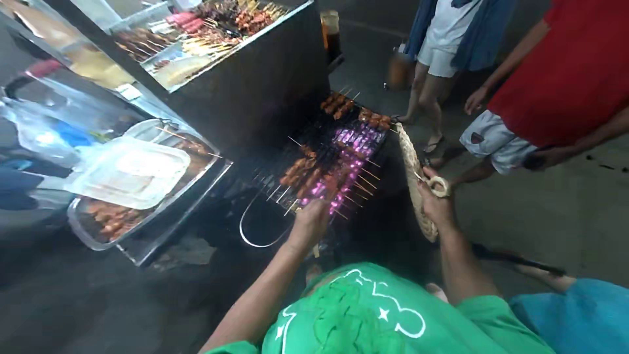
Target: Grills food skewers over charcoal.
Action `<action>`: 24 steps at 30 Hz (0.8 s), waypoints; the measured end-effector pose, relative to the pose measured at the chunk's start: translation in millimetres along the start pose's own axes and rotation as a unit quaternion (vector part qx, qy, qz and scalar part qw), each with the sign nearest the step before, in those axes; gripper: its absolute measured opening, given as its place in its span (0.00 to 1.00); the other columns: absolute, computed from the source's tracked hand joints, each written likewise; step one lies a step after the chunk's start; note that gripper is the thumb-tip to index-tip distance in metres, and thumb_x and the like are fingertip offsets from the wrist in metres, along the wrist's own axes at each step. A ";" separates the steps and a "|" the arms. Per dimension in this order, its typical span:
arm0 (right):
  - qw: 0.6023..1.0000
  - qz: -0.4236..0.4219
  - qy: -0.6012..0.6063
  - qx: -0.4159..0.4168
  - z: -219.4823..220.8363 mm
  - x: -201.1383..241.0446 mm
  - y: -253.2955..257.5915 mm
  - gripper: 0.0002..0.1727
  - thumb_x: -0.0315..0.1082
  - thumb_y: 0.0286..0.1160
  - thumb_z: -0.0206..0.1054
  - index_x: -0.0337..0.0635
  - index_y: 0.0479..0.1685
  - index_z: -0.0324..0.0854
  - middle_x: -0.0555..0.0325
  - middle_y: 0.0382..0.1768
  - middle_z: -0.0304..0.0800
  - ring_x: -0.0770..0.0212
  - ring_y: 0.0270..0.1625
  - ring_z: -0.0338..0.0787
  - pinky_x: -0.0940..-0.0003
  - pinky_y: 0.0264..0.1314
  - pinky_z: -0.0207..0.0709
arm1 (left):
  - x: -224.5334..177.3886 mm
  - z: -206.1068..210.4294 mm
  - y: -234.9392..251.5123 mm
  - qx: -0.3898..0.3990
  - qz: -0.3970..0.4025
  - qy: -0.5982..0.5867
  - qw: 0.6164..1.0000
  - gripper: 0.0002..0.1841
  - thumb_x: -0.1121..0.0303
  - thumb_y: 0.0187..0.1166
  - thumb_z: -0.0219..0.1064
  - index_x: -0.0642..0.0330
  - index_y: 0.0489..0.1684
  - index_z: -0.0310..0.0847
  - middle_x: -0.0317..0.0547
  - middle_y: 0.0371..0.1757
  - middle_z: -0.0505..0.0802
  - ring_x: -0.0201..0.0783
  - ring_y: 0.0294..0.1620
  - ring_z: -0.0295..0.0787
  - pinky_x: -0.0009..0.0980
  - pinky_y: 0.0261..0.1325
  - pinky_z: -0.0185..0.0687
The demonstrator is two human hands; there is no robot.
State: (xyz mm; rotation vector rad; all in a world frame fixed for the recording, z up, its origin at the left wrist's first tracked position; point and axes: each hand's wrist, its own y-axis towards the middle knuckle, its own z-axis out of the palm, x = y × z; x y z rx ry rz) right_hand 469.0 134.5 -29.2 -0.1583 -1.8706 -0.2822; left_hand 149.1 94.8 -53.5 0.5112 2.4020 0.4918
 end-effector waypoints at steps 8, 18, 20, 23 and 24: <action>1.000 -0.001 0.001 0.009 -2.6 3.6 -5.4 0.25 0.29 0.80 0.68 0.34 0.77 0.78 0.41 0.73 0.83 0.57 0.72 0.85 0.61 0.76 0.77 | -45.9 -22.3 -5.1 0.052 -0.012 0.025 0.998 0.12 0.77 0.78 0.59 0.71 0.49 0.89 0.61 0.49 0.94 0.52 0.49 0.95 0.45 0.56 0.89; 0.999 -0.036 0.035 0.007 8.5 19.9 -5.1 0.25 0.28 0.80 0.68 0.31 0.76 0.77 0.41 0.69 0.86 0.62 0.67 0.87 0.68 0.71 0.80 | -16.2 5.3 34.4 0.148 -0.007 -0.016 0.989 0.14 0.77 0.83 0.57 0.74 0.56 0.87 0.66 0.60 0.91 0.59 0.64 0.89 0.52 0.71 0.81; 0.997 -0.047 0.061 0.009 9.4 18.4 -3.0 0.25 0.27 0.79 0.67 0.28 0.75 0.76 0.41 0.65 0.87 0.65 0.63 0.88 0.72 0.67 0.82 | -15.5 -0.8 30.4 0.094 0.012 -0.017 0.995 0.12 0.77 0.81 0.59 0.73 0.52 0.88 0.64 0.56 0.93 0.56 0.58 0.93 0.50 0.65 0.85; 0.996 -0.055 0.073 0.007 16.2 21.7 -3.1 0.25 0.26 0.80 0.66 0.25 0.76 0.74 0.39 0.67 0.85 0.66 0.65 0.86 0.74 0.69 0.80 | -3.3 -6.2 21.7 0.076 -0.006 -0.014 0.997 0.12 0.77 0.81 0.60 0.72 0.53 0.88 0.62 0.58 0.92 0.55 0.58 0.92 0.50 0.66 0.85; 0.995 -0.069 0.070 0.015 18.4 22.9 -3.1 0.25 0.25 0.79 0.67 0.24 0.75 0.74 0.38 0.68 0.84 0.65 0.67 0.86 0.73 0.71 0.79 | -0.5 -9.1 20.2 0.084 -0.027 -0.021 0.996 0.13 0.78 0.81 0.59 0.73 0.55 0.87 0.64 0.59 0.92 0.57 0.60 0.91 0.52 0.67 0.84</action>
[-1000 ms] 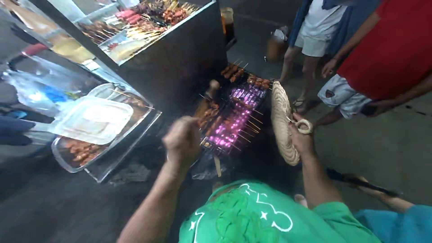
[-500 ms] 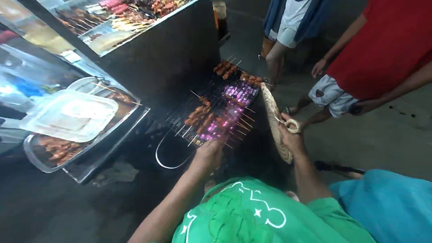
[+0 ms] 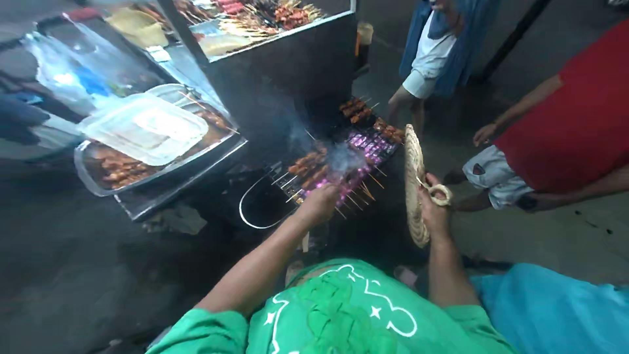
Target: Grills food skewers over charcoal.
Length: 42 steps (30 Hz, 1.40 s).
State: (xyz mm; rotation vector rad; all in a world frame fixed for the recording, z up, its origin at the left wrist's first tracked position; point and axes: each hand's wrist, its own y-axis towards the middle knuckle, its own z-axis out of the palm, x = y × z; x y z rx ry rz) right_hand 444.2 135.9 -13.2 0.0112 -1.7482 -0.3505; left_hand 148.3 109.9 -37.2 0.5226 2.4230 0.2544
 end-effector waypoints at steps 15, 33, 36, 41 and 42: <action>0.990 -0.078 0.093 0.067 12.6 13.9 9.9 0.21 0.23 0.77 0.63 0.21 0.68 0.76 0.47 0.59 0.89 0.71 0.61 0.89 0.75 0.69 0.82 | -20.1 -22.1 -96.4 -0.202 -0.008 0.080 0.976 0.13 0.74 0.82 0.56 0.69 0.49 0.87 0.60 0.51 0.94 0.49 0.51 0.94 0.37 0.59 0.89; 0.986 -0.022 0.114 0.122 27.8 15.6 1.4 0.21 0.22 0.78 0.64 0.25 0.70 0.78 0.45 0.63 0.89 0.69 0.62 0.89 0.74 0.69 0.83 | 21.3 -47.6 -53.9 -0.195 -0.065 0.071 0.976 0.11 0.79 0.77 0.63 0.72 0.51 0.88 0.62 0.52 0.93 0.53 0.52 0.93 0.49 0.59 0.88; 0.995 -0.050 0.055 0.068 21.8 10.6 10.0 0.23 0.23 0.78 0.65 0.22 0.71 0.76 0.38 0.66 0.86 0.64 0.67 0.86 0.72 0.74 0.79 | 27.8 -47.5 -55.2 -0.167 -0.099 0.057 0.979 0.12 0.78 0.77 0.62 0.71 0.53 0.88 0.62 0.51 0.93 0.55 0.50 0.93 0.53 0.57 0.86; 0.984 -0.155 -0.086 0.032 15.8 9.2 7.3 0.23 0.28 0.76 0.67 0.26 0.69 0.82 0.34 0.66 0.86 0.54 0.67 0.88 0.64 0.72 0.81 | 11.7 -54.7 -87.6 -0.246 -0.064 0.111 0.961 0.15 0.72 0.80 0.57 0.70 0.51 0.88 0.61 0.49 0.94 0.53 0.48 0.94 0.47 0.55 0.88; 0.989 -0.130 -0.023 0.072 18.5 13.0 2.7 0.23 0.26 0.76 0.67 0.25 0.70 0.80 0.38 0.66 0.86 0.61 0.67 0.87 0.70 0.72 0.80 | 15.1 -52.5 -91.7 -0.248 -0.072 0.118 0.959 0.15 0.72 0.79 0.56 0.71 0.50 0.88 0.62 0.48 0.94 0.55 0.48 0.94 0.48 0.55 0.88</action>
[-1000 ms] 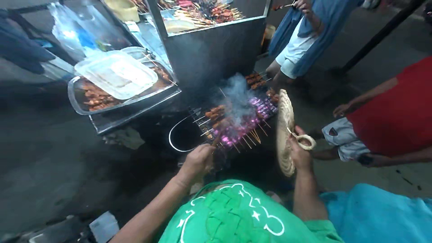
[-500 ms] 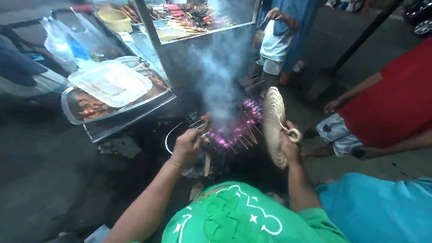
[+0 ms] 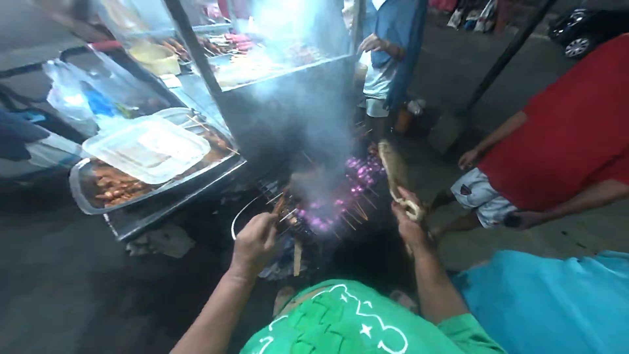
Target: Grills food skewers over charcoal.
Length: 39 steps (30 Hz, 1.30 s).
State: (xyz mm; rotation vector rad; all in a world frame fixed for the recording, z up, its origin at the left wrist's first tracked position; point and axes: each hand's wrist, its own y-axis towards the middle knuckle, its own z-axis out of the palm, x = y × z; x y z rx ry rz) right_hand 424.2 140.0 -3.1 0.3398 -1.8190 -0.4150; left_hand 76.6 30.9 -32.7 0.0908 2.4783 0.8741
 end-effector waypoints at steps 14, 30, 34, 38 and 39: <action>0.989 0.112 0.050 -0.087 -30.1 -5.7 11.8 0.25 0.25 0.79 0.65 0.23 0.74 0.74 0.36 0.72 0.82 0.63 0.72 0.83 0.72 0.76 0.75 | -58.7 69.1 50.0 0.138 0.068 -0.085 0.984 0.11 0.77 0.79 0.61 0.70 0.49 0.89 0.59 0.47 0.95 0.53 0.48 0.94 0.49 0.56 0.88; 0.994 0.069 -0.001 -0.085 -39.7 -12.6 1.3 0.24 0.26 0.75 0.67 0.25 0.71 0.79 0.38 0.68 0.86 0.61 0.66 0.87 0.69 0.70 0.81 | -63.1 111.3 130.0 0.226 0.024 -0.057 0.972 0.15 0.74 0.85 0.56 0.71 0.59 0.87 0.64 0.58 0.92 0.60 0.64 0.88 0.54 0.73 0.77; 0.986 0.105 0.059 -0.118 -41.9 5.0 4.1 0.22 0.22 0.75 0.68 0.21 0.68 0.78 0.41 0.63 0.89 0.68 0.62 0.89 0.74 0.68 0.82 | -77.9 103.5 116.4 0.199 0.041 -0.102 0.974 0.14 0.73 0.82 0.60 0.71 0.56 0.88 0.65 0.54 0.93 0.59 0.58 0.91 0.53 0.66 0.82; 0.981 0.018 -0.129 -0.141 -37.4 -19.4 16.6 0.25 0.29 0.81 0.64 0.26 0.76 0.76 0.28 0.76 0.76 0.40 0.78 0.79 0.51 0.82 0.73 | -71.4 99.4 107.7 0.237 0.010 -0.153 0.959 0.15 0.73 0.85 0.59 0.68 0.59 0.88 0.62 0.56 0.93 0.54 0.61 0.91 0.48 0.71 0.80; 0.983 -0.002 -0.134 -0.127 -31.3 -6.6 17.2 0.24 0.26 0.79 0.65 0.24 0.73 0.78 0.27 0.72 0.80 0.40 0.74 0.82 0.51 0.79 0.75 | -62.4 100.4 107.3 0.219 0.009 -0.159 0.962 0.15 0.73 0.84 0.59 0.68 0.58 0.89 0.60 0.55 0.94 0.53 0.59 0.91 0.48 0.70 0.81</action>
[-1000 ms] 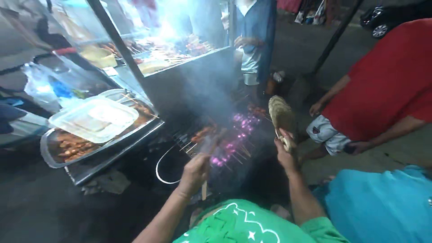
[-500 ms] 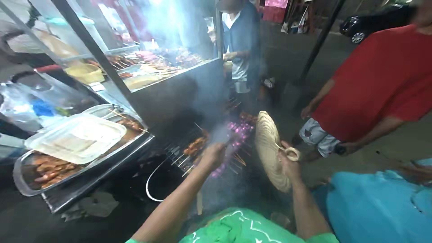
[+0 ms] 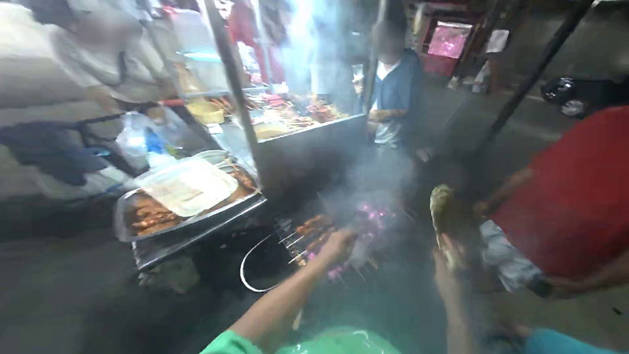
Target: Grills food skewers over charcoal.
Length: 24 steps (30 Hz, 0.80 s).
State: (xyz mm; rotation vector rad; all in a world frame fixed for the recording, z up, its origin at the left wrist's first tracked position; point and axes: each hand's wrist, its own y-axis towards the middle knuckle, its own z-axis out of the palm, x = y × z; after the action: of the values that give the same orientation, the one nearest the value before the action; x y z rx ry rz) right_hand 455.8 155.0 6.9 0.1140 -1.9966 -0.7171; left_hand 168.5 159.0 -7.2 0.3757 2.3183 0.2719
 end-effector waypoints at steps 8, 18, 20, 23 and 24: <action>0.993 0.028 0.094 0.068 21.9 -1.5 4.5 0.24 0.24 0.77 0.65 0.25 0.72 0.78 0.33 0.74 0.78 0.51 0.73 0.82 0.60 0.76 0.77 | -26.5 -105.6 -9.2 -0.334 0.119 0.119 0.927 0.11 0.77 0.79 0.61 0.72 0.48 0.89 0.59 0.48 0.95 0.48 0.51 0.94 0.40 0.60 0.88; 0.975 0.031 0.179 0.127 17.6 21.0 -2.2 0.22 0.26 0.79 0.64 0.27 0.71 0.79 0.43 0.68 0.86 0.65 0.68 0.86 0.72 0.74 0.78 | -14.3 -245.6 73.2 -0.408 -0.076 0.136 0.900 0.18 0.70 0.86 0.58 0.72 0.68 0.79 0.67 0.60 0.90 0.60 0.63 0.89 0.56 0.70 0.78; 0.982 -0.056 0.135 0.123 24.0 1.7 -2.4 0.23 0.28 0.77 0.64 0.29 0.70 0.82 0.40 0.66 0.88 0.60 0.66 0.89 0.68 0.71 0.81 | -14.3 -263.8 88.1 -0.414 -0.115 0.070 0.900 0.26 0.68 0.85 0.60 0.68 0.81 0.66 0.68 0.64 0.88 0.61 0.64 0.87 0.57 0.70 0.78; 0.941 0.003 0.298 0.161 18.3 11.4 -10.7 0.20 0.22 0.74 0.66 0.25 0.66 0.82 0.48 0.62 0.92 0.68 0.61 0.91 0.74 0.67 0.85 | -30.0 -244.9 73.5 -0.416 -0.069 0.045 0.906 0.29 0.67 0.85 0.61 0.65 0.85 0.62 0.65 0.64 0.88 0.55 0.62 0.89 0.52 0.68 0.82; 0.927 0.056 0.340 0.148 9.9 26.2 -13.5 0.19 0.19 0.73 0.65 0.25 0.63 0.83 0.51 0.57 0.94 0.70 0.57 0.93 0.73 0.63 0.88 | -34.5 -222.3 58.9 -0.385 -0.047 0.049 0.921 0.27 0.67 0.85 0.61 0.66 0.83 0.64 0.65 0.62 0.88 0.54 0.59 0.89 0.51 0.65 0.83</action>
State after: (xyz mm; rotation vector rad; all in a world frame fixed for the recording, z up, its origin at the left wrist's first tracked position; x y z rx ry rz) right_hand 431.1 138.7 16.4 0.3719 -1.4072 -0.2377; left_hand 42.7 183.8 186.9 -0.1505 2.1075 1.1215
